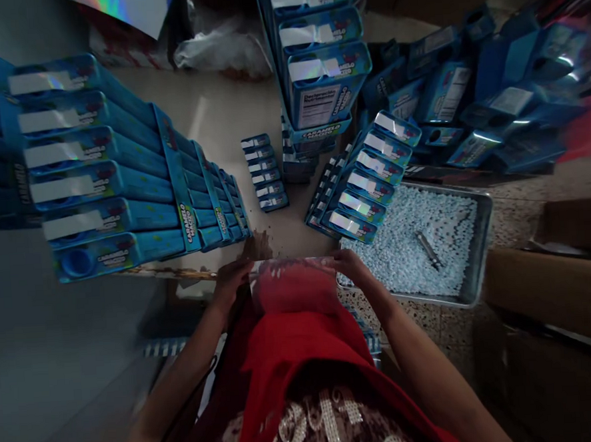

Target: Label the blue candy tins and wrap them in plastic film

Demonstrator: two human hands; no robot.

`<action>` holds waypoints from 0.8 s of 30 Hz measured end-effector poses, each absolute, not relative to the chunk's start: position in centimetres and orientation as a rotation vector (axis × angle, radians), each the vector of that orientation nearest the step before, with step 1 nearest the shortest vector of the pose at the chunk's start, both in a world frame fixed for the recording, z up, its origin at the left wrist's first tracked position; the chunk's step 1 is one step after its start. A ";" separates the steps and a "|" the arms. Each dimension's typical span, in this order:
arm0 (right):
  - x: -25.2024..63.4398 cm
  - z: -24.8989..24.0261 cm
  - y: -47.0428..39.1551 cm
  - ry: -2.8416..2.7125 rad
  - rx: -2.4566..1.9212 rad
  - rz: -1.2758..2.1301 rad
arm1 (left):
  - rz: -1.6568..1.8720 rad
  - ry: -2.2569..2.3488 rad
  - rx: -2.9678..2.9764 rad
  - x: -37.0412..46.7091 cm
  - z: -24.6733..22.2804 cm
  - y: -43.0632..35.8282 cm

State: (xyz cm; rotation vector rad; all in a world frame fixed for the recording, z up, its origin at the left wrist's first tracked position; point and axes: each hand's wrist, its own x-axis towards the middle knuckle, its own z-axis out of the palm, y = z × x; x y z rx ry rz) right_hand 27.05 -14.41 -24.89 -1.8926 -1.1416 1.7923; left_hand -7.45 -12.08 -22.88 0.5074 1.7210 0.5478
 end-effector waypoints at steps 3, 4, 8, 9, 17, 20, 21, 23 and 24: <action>26.5 -24.1 -13.9 -1.164 -1.810 1.812 | 0.595 1.724 0.484 -7.5 -22.7 -11.9; 26.3 -24.0 -13.9 -1.164 -1.807 1.794 | 0.601 1.717 0.488 -7.6 -22.6 -11.8; 25.5 -24.8 -14.6 -1.145 -1.907 1.638 | 0.576 1.652 0.499 -8.4 -22.4 -11.3; 25.5 -25.2 -14.8 -1.140 -1.943 1.598 | 0.564 1.631 0.494 -8.5 -22.4 -11.2; 24.5 -26.9 -14.1 -1.214 -2.120 1.370 | 0.581 1.551 0.413 -8.5 -23.0 -11.5; 23.5 -27.1 -13.3 -1.219 -2.203 1.304 | 0.598 1.535 0.435 -9.0 -23.5 -11.8; 23.1 -27.1 -13.1 -1.222 -2.224 1.283 | 0.600 1.531 0.446 -9.2 -23.7 -11.8; 22.5 -26.7 -13.1 -1.247 -2.261 1.233 | 0.607 1.542 0.468 -9.4 -24.3 -12.0; 22.3 -26.2 -13.3 -1.266 -2.283 1.196 | 0.613 1.558 0.476 -9.3 -24.7 -12.0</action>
